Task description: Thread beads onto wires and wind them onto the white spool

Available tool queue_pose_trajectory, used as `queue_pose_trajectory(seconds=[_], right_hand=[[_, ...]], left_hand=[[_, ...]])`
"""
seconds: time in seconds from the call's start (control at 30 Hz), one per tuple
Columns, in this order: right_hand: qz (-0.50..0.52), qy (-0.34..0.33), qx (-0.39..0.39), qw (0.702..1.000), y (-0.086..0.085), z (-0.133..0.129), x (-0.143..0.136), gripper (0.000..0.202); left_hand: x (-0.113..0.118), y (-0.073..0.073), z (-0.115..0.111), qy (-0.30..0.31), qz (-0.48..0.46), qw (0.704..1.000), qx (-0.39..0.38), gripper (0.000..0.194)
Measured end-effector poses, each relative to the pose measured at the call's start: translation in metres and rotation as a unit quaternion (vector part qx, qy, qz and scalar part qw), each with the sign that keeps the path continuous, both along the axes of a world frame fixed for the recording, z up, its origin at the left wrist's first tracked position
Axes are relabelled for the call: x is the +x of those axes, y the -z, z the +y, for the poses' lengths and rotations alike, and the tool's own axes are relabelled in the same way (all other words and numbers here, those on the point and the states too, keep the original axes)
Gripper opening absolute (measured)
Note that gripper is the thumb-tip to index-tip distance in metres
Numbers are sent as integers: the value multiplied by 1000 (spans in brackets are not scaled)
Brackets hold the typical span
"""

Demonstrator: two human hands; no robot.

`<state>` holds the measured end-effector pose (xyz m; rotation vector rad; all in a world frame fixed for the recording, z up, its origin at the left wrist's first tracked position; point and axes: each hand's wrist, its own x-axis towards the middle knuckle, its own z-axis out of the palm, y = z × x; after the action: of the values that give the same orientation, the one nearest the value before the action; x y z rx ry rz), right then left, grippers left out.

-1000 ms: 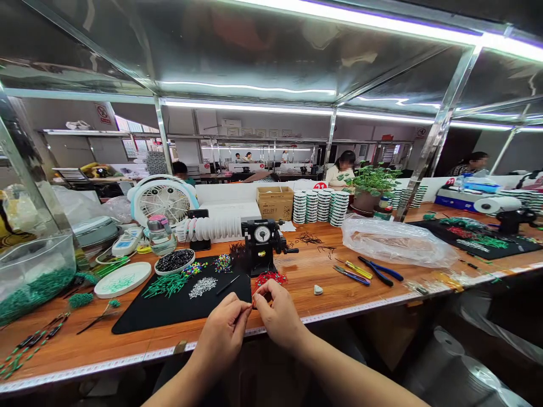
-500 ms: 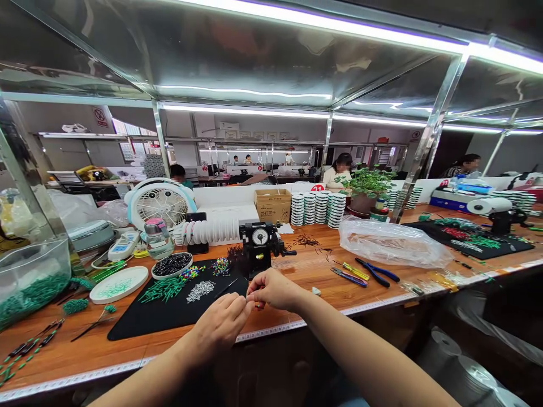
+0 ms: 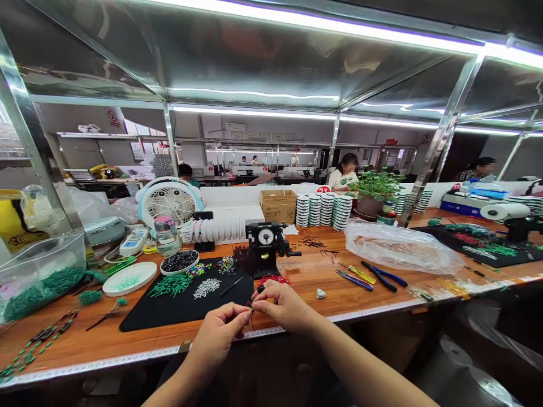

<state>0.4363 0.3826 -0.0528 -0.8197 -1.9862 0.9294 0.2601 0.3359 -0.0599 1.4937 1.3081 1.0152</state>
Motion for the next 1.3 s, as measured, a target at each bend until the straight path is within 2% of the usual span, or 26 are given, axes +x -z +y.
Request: queue_pose_trajectory(seconds=[0.1,0.23,0.33,0.43,0.57,0.77,0.93,1.2,1.3], right_hand=[[41,22,11,999,4,-9,-2,4],[90,75,78,990,5,-22,-7,7],[155,92,0,984,8,-25,-9,9],[216,87,-87,969,12,-22,-11,12],[250,104,-117,955,13,-20,-13,17],[244,158,-88,953,7,-19,-12,27],[230,202,-54,950,10,-13,-6,28],[221,232,-34,947,11,-9,2,24],[204,223,-39,952,9,-9,5,23]], left_hand=[[2,2,0,1,-32,999,-8,33],[9,2,-3,-9,-144,989,-41,30],[17,-1,-4,-17,-184,982,-38,27],[22,-3,-1,-19,-178,984,-24,26],[24,-4,2,-14,-157,988,2,26],[21,-5,7,-12,-124,992,36,24],[20,-6,9,-10,-108,993,41,22],[20,-4,10,3,-99,995,29,25],[18,-2,12,14,-106,994,14,27]])
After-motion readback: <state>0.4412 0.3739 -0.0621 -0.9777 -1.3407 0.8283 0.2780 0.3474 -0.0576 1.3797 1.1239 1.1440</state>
